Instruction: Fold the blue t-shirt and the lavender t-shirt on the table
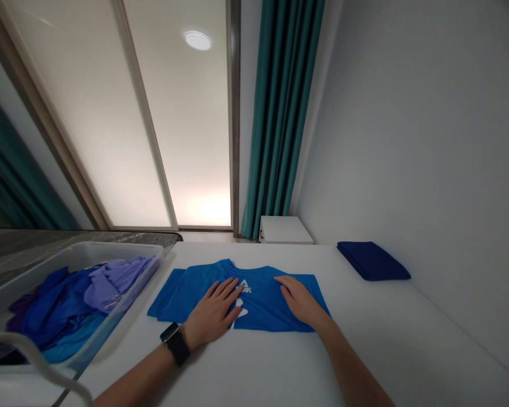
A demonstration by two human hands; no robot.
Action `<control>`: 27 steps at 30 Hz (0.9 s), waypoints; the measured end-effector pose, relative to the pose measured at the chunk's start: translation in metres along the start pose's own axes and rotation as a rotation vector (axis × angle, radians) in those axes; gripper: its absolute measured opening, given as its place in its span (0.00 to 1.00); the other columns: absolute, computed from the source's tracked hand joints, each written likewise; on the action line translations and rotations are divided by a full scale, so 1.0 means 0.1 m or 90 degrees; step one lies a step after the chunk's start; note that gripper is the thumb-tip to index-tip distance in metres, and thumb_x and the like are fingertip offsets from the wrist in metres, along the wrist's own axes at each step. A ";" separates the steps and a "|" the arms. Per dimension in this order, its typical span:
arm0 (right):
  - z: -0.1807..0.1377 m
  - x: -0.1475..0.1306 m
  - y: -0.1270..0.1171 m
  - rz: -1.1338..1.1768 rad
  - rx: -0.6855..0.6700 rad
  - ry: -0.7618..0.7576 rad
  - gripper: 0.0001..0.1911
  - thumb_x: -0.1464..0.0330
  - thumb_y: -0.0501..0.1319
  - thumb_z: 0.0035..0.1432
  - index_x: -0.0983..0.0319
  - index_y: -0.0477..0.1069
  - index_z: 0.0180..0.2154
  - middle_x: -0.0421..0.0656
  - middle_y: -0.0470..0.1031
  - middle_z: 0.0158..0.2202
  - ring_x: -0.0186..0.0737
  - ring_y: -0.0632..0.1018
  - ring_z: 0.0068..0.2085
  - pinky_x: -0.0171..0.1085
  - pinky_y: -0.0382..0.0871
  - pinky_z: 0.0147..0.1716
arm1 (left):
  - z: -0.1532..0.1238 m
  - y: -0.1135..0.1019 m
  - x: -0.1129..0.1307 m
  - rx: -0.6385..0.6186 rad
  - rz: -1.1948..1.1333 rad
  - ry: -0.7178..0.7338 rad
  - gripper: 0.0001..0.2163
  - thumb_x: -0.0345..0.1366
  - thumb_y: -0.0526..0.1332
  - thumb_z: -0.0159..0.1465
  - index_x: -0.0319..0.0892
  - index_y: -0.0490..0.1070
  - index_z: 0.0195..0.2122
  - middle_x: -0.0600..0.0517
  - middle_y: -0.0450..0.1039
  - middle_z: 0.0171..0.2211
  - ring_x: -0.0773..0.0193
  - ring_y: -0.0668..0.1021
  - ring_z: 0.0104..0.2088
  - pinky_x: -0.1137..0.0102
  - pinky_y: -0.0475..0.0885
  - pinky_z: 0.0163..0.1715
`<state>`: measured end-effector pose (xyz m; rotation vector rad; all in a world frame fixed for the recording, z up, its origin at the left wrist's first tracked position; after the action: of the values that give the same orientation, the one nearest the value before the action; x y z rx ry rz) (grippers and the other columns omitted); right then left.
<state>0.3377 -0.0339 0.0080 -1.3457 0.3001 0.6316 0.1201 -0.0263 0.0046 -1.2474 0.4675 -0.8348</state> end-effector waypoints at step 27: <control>-0.90 0.43 -0.46 -0.191 0.173 0.054 0.16 0.76 0.50 0.62 0.59 0.68 0.48 0.48 0.71 0.49 0.46 0.71 0.51 0.47 0.65 0.52 | 1.68 0.45 0.67 -0.031 -0.056 0.062 0.07 0.36 0.56 0.67 0.42 0.71 0.42 0.47 0.71 0.42 0.54 0.73 0.46 0.61 0.66 0.48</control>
<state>0.4120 -0.1144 0.0018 -1.1273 0.2365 0.2708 0.2957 0.0330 0.0174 -1.2837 0.5174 -0.9668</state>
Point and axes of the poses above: each hand's wrist, its own z-axis towards the middle knuckle, its own y-axis out of the palm, x = y × z, the point moved 8 cm from there along z, towards the middle knuckle
